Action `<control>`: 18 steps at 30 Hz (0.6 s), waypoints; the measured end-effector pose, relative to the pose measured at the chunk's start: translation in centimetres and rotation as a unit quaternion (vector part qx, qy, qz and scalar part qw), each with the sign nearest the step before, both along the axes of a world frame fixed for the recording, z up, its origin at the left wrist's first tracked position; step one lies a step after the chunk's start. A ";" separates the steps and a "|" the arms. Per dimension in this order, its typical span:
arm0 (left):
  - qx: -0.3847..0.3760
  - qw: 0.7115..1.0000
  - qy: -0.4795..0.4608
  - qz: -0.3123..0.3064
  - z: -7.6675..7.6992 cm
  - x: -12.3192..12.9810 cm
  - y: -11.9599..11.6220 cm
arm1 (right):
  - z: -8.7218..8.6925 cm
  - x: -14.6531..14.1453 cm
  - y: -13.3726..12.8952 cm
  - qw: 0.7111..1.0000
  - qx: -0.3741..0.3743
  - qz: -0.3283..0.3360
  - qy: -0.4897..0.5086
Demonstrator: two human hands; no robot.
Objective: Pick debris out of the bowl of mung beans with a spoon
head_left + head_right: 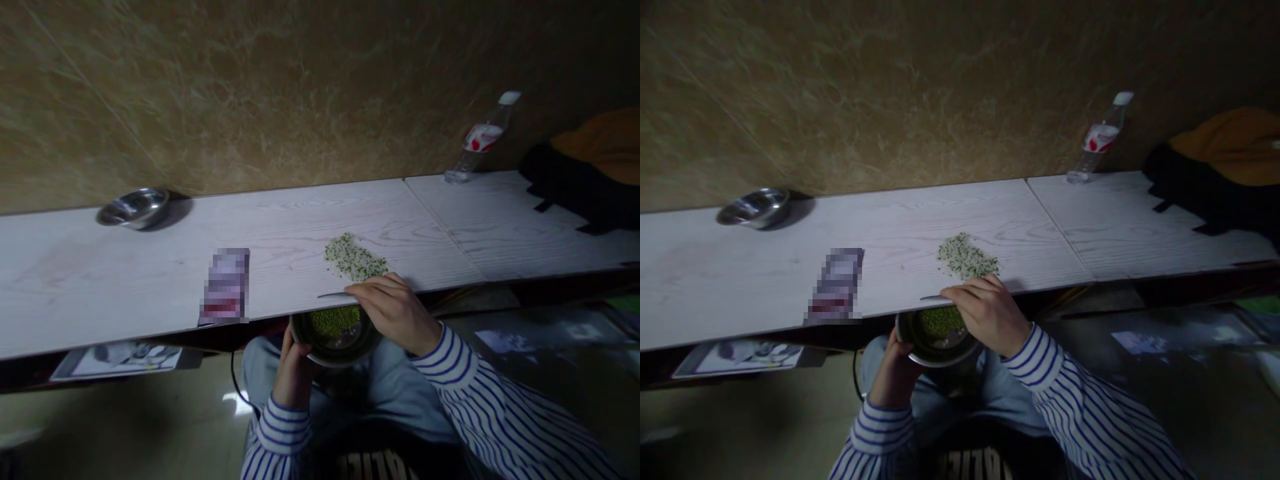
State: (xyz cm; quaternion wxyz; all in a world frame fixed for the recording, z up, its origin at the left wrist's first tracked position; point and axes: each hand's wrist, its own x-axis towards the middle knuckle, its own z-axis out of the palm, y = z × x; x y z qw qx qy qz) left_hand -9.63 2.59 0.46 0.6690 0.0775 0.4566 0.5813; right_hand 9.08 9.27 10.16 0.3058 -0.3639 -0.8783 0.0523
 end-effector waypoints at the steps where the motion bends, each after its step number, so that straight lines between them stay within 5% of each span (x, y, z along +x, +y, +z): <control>1: 0.000 1.000 -0.003 -0.003 -0.1 0.0 0.2 | 0.0 0.1 0.3 1.000 0.010 -0.007 0.017; 11: -0.034 0.999 -0.008 0.041 -0.4 -0.6 1.8 | -2.4 -0.1 6.1 0.993 0.047 0.023 0.110; 18: -0.065 0.992 0.104 0.027 -5.2 -3.0 3.3 | -2.9 1.0 7.7 0.994 0.046 0.006 0.102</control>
